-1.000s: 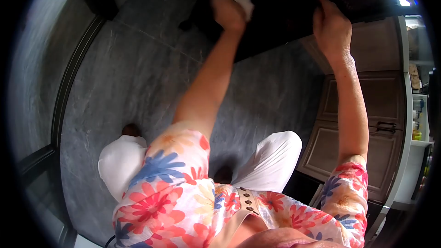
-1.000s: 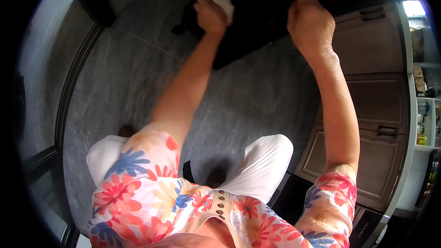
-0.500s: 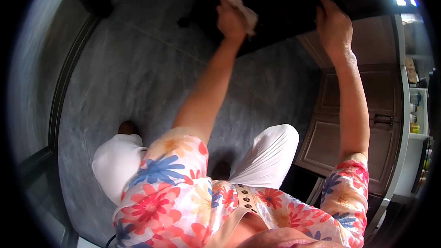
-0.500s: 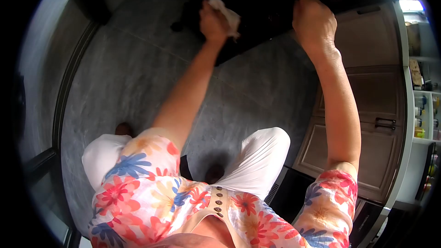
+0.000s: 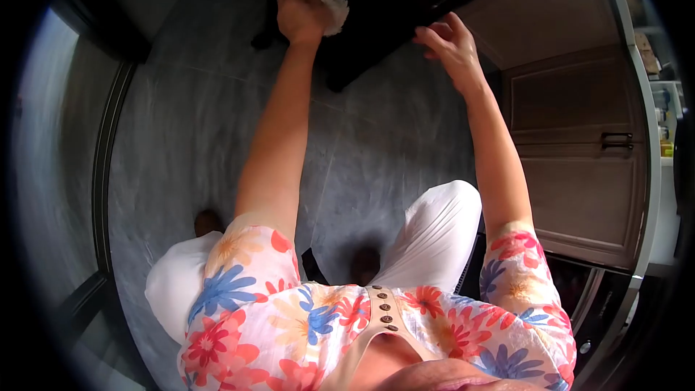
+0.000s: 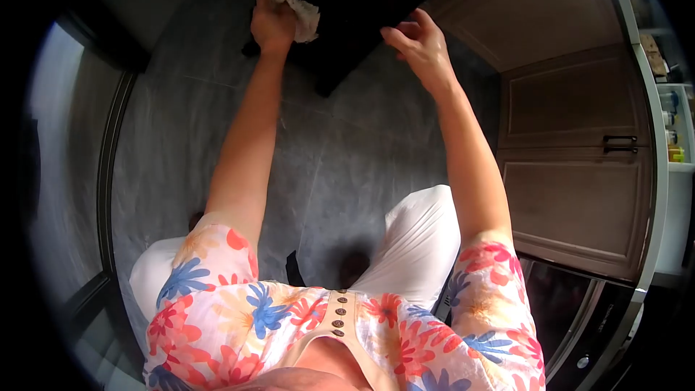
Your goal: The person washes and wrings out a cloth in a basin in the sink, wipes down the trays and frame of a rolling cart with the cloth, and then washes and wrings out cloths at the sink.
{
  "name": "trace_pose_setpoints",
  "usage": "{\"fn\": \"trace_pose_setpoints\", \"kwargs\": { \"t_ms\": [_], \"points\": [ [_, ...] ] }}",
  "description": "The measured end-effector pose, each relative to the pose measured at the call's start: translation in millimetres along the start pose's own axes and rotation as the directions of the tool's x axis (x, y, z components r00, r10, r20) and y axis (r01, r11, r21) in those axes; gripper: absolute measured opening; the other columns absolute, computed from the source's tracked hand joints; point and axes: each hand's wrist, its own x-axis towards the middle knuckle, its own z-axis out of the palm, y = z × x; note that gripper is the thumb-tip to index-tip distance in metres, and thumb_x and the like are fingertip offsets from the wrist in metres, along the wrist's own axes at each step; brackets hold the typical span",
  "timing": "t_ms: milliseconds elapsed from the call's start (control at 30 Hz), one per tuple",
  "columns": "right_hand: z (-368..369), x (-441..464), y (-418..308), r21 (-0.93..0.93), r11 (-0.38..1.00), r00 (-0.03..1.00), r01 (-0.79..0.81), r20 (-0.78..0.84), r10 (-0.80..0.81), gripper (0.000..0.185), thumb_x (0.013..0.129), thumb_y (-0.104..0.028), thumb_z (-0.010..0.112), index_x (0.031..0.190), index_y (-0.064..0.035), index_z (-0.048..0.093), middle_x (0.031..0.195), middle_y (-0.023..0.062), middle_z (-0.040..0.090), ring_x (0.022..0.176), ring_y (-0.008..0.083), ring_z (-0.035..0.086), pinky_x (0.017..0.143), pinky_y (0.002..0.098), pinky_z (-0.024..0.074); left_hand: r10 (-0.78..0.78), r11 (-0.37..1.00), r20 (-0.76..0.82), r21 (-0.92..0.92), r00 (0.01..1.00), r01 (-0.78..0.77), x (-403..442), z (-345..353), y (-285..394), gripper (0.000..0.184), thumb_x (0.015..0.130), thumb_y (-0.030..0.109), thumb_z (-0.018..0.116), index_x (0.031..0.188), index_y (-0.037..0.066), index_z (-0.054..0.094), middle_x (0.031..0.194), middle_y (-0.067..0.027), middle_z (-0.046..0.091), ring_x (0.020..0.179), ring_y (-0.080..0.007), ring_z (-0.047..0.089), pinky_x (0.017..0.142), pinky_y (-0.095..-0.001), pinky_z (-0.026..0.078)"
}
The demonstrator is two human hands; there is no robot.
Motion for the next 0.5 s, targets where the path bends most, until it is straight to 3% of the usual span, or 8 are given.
{"fn": "trace_pose_setpoints", "kwargs": {
  "t_ms": [100,200,433,500],
  "points": [
    [9,13,10,-0.151,0.988,0.996,-0.036,0.077,0.049,0.053,0.077,-0.031,0.067,0.118,-0.0013,0.051,0.091,0.0091,0.063,0.082,0.0159,0.062,0.07,0.03,0.0485,0.048,0.998,-0.029,-0.034,0.998,-0.049,-4,-4,-2,0.049,0.079,0.02,0.056,0.125,0.012,0.043,0.102,-0.0187,0.056,0.092,-0.0348,0.058,0.074,-0.0432,0.048],
    [21,18,7,-0.243,0.97,0.999,-0.018,0.027,0.025,0.037,0.077,-0.03,0.065,0.101,-0.0019,0.061,0.078,0.0083,0.064,0.071,0.0147,0.063,0.066,0.0288,0.048,0.015,0.999,-0.019,-0.03,1.0,-0.016,-8,-15,2,0.05,0.077,0.018,0.059,0.125,0.009,0.046,0.106,-0.0189,0.058,0.097,-0.0343,0.057,0.082,-0.0402,0.047],
    [37,-22,3,-0.35,0.934,0.998,0.07,0.035,-0.061,0.035,0.079,-0.032,0.064,0.089,0.0015,0.063,0.067,0.0089,0.065,0.066,0.0155,0.064,0.062,0.0267,0.0482,0.055,0.993,-0.13,-0.1,0.99,-0.068,-2,-49,-17,0.044,0.079,0.02,0.059,0.12,0.005,0.051,0.106,-0.0182,0.061,0.098,-0.0334,0.059,0.084,-0.0368,0.046],
    [50,-39,1,-0.365,0.926,0.995,0.101,0.032,-0.096,0.034,0.077,-0.033,0.065,0.078,0.001,0.062,0.063,0.0086,0.064,0.061,0.0166,0.063,0.058,0.0274,0.0479,0.066,0.976,-0.177,-0.191,0.982,-0.1,5,-59,-19,0.044,0.081,0.014,0.056,0.123,0.004,0.048,0.104,-0.0176,0.061,0.095,-0.0308,0.059,0.083,-0.0364,0.046]
  ]
}}
